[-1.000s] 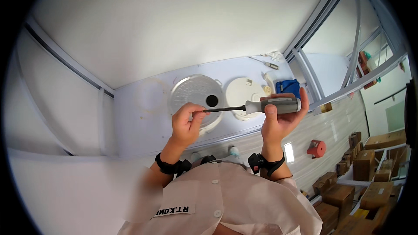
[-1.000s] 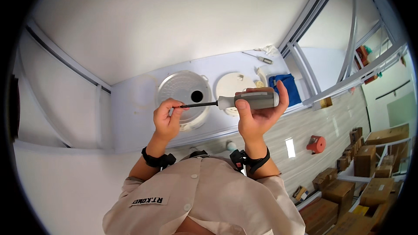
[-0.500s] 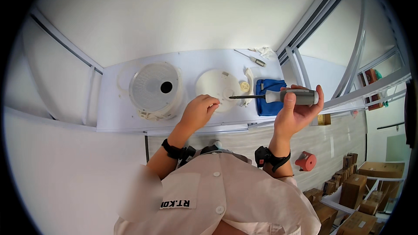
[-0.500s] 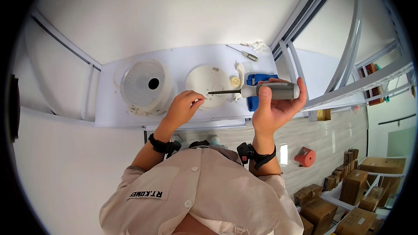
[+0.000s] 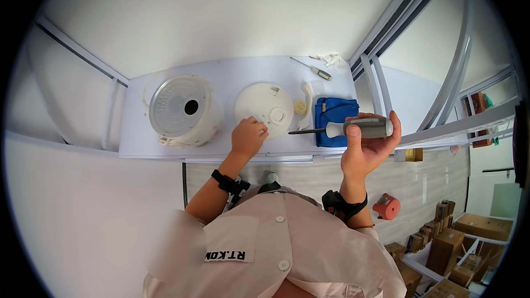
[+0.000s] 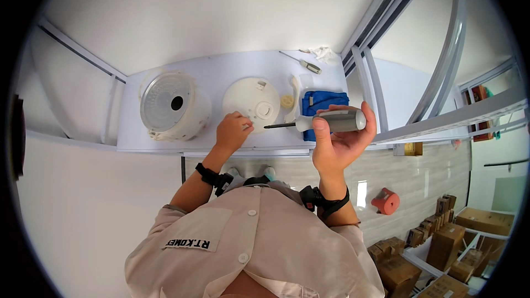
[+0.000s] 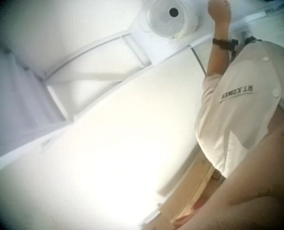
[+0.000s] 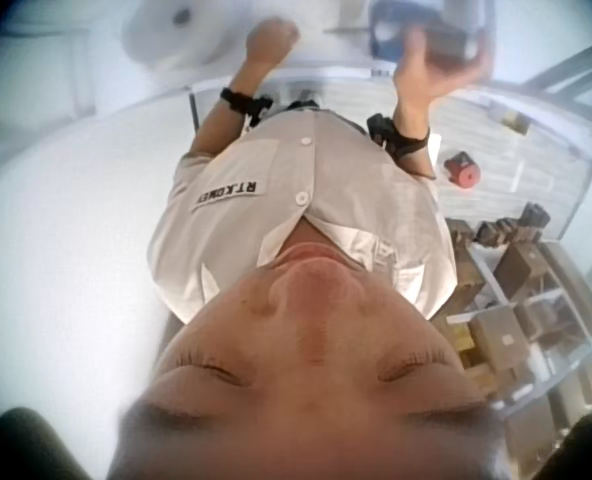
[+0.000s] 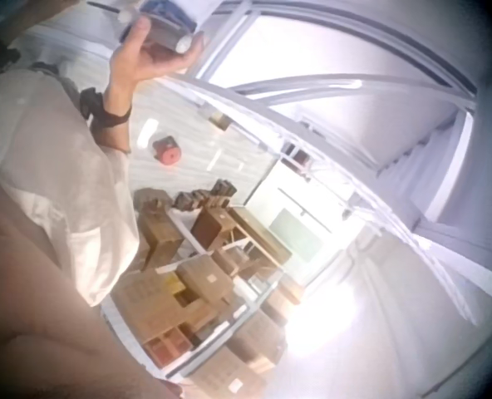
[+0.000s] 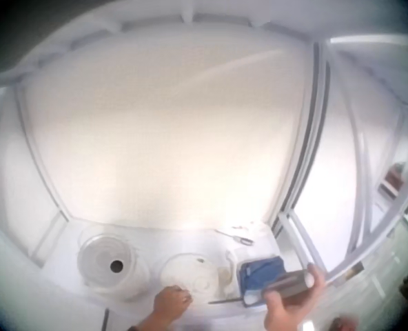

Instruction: The person assembles a ceiling light fixture on a white workbench. They use a screwdriver to remove and install screws, attach a circular diffuser, and secure the fixture components together.

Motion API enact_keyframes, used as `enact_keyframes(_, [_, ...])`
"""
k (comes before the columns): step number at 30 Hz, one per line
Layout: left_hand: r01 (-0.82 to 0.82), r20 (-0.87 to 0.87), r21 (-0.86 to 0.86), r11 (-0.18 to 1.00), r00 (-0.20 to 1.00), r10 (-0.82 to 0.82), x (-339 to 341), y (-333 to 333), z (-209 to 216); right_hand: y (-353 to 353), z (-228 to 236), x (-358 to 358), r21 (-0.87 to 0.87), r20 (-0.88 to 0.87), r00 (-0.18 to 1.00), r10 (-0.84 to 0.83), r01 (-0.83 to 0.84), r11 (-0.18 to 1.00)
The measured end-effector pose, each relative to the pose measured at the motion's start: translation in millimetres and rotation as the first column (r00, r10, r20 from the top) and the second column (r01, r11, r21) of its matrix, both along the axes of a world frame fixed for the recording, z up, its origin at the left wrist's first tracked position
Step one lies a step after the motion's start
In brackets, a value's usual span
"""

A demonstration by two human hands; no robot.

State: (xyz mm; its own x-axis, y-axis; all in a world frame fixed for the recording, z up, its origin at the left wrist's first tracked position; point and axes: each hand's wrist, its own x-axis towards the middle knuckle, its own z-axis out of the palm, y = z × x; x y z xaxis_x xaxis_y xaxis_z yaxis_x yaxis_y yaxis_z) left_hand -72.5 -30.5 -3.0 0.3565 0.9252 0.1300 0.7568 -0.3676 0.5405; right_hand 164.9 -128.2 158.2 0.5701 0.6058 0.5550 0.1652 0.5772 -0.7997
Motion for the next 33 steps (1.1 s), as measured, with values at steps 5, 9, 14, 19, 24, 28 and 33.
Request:
enact_keyframes(5, [-0.066,0.003,-0.071,0.995,0.998,0.066,4.6,1.7,-5.0,6.6,-4.4,11.1,-0.015,0.011,1.0,0.001,-0.001,1.0])
enact_keyframes(9, [-0.094,-0.018,-0.144,0.985,0.996,0.093,2.9,7.0,-6.2,13.5,-4.3,12.1,-0.006,0.001,1.0,0.019,-0.019,1.0])
enact_keyframes(14, [-0.09,0.006,-0.201,0.975,0.996,0.093,5.3,13.0,-3.0,16.2,-4.2,20.2,-0.024,0.012,1.0,0.011,-0.01,1.0])
enact_keyframes(19, [-0.083,0.035,-0.235,0.969,0.995,0.093,4.8,11.1,5.9,23.4,-4.5,22.5,-0.03,-0.002,0.999,0.045,-0.045,0.999])
enact_keyframes(24, [-0.059,0.083,-0.16,0.985,0.994,0.073,-1.3,4.8,37.0,38.0,-5.4,12.5,0.001,-0.025,0.995,0.093,-0.093,0.996])
enact_keyframes(28, [-0.055,0.218,-0.014,0.998,0.974,0.057,-7.0,-2.1,63.2,47.6,-3.4,0.4,-0.033,-0.013,0.991,0.136,-0.136,0.99])
enact_keyframes(33, [-0.068,0.315,0.229,0.971,0.949,-0.008,-27.3,-14.0,91.7,64.5,4.3,-26.2,-0.036,-0.019,0.952,0.307,-0.307,0.951])
